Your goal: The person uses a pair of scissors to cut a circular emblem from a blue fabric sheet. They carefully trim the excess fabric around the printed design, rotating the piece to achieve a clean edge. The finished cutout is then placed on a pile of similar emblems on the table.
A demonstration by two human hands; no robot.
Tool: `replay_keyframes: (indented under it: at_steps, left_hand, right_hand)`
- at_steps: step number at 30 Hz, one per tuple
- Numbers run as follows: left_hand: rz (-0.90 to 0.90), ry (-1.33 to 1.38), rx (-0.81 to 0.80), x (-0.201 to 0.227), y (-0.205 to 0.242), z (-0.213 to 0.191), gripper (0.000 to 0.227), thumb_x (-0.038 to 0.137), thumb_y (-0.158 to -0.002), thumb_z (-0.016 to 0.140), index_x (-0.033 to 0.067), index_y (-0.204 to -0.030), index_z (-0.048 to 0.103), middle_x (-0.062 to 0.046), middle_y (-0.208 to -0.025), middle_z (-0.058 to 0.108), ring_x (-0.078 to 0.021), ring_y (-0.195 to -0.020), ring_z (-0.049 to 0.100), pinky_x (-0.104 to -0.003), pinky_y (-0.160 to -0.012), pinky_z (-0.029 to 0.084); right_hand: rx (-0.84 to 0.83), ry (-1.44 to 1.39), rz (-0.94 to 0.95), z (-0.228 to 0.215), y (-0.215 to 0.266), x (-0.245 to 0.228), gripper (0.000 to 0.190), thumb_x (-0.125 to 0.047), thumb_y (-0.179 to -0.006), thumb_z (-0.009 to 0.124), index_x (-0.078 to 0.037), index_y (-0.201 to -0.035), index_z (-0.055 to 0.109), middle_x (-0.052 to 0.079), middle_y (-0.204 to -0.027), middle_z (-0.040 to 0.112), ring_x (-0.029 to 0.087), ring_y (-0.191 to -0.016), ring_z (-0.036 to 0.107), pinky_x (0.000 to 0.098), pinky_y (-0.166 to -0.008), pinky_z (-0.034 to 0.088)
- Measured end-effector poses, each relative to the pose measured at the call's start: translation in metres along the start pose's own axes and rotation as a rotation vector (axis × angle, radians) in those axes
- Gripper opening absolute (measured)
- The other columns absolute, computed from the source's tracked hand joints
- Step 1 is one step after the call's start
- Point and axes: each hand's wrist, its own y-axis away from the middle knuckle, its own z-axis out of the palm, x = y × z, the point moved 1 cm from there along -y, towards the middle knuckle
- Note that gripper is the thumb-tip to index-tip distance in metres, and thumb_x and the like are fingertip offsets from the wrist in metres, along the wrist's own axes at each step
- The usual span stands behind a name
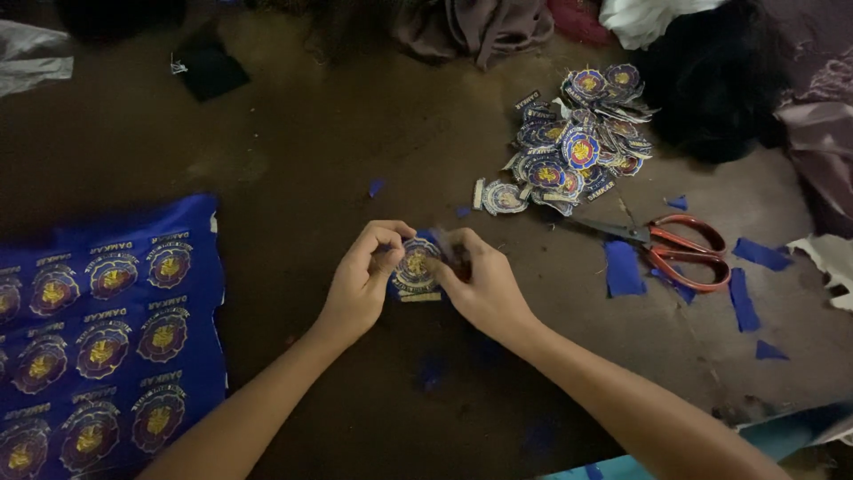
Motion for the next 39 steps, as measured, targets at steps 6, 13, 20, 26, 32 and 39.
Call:
replay_keyframes:
  at_steps: [6, 13, 20, 26, 32, 39]
  left_hand:
    - [0.010, 0.047, 0.035, 0.004, 0.001, 0.000, 0.015, 0.015, -0.109, 0.050, 0.0047, -0.098, 0.054, -0.018, -0.118, 0.061, -0.0323, -0.116, 0.061, -0.044, -0.098, 0.049]
    - [-0.018, 0.010, 0.217, 0.013, 0.000, -0.003, 0.017, 0.015, -0.110, 0.047, 0.0040, -0.099, 0.054, -0.014, -0.109, 0.059, -0.0219, -0.089, 0.057, -0.037, -0.080, 0.048]
    - [-0.061, 0.164, 0.203, -0.001, 0.002, 0.003, 0.040, 0.031, -0.109, 0.041, -0.0025, -0.129, 0.052, -0.021, -0.127, 0.058, -0.0312, -0.118, 0.058, -0.046, -0.105, 0.045]
    - [-0.313, 0.228, 0.075, 0.021, -0.003, 0.005, 0.032, 0.017, -0.074, 0.091, -0.0035, -0.087, 0.071, -0.017, -0.070, 0.072, -0.0227, -0.061, 0.073, -0.033, -0.053, 0.060]
    - [-0.263, 0.088, 0.174, 0.015, -0.003, 0.002, 0.025, 0.018, -0.078, 0.090, 0.0030, -0.070, 0.072, -0.008, -0.057, 0.068, -0.0119, -0.057, 0.064, -0.029, -0.049, 0.053]
    - [-0.327, 0.206, 0.284, 0.023, -0.005, 0.001, 0.020, 0.012, -0.077, 0.091, 0.0030, -0.072, 0.074, -0.004, -0.065, 0.071, -0.0078, -0.065, 0.059, -0.026, -0.062, 0.054]
  right_hand:
    - [0.102, -0.271, -0.010, 0.004, -0.005, 0.015, 0.016, -0.014, -0.090, 0.081, -0.003, -0.088, 0.070, 0.004, -0.061, 0.054, 0.011, -0.064, 0.053, 0.0298, -0.061, 0.046]
    - [0.201, -0.486, 0.043, 0.008, -0.002, 0.017, 0.006, -0.002, -0.090, 0.077, -0.004, -0.092, 0.071, 0.000, -0.059, 0.050, 0.006, -0.051, 0.046, 0.0205, -0.049, 0.036]
    - [0.160, -0.640, 0.102, 0.010, -0.001, 0.021, 0.004, -0.004, -0.095, 0.070, -0.001, -0.096, 0.072, 0.000, -0.056, 0.045, 0.006, -0.043, 0.042, 0.0212, -0.043, 0.033]
    - [0.111, -0.516, 0.038, 0.011, 0.000, 0.005, 0.007, -0.002, -0.089, 0.077, -0.002, -0.084, 0.073, 0.001, -0.057, 0.047, 0.007, -0.048, 0.041, 0.0219, -0.046, 0.032]
    - [0.020, -0.252, -0.066, 0.000, 0.000, -0.015, 0.012, -0.012, -0.092, 0.075, -0.004, -0.085, 0.069, 0.006, -0.058, 0.053, 0.014, -0.056, 0.046, 0.0293, -0.055, 0.042]
    - [-0.171, -0.325, 0.084, 0.006, 0.006, -0.007, 0.027, -0.027, -0.106, 0.049, -0.005, -0.103, 0.064, 0.009, -0.066, 0.057, 0.018, -0.064, 0.052, 0.0339, -0.062, 0.046]
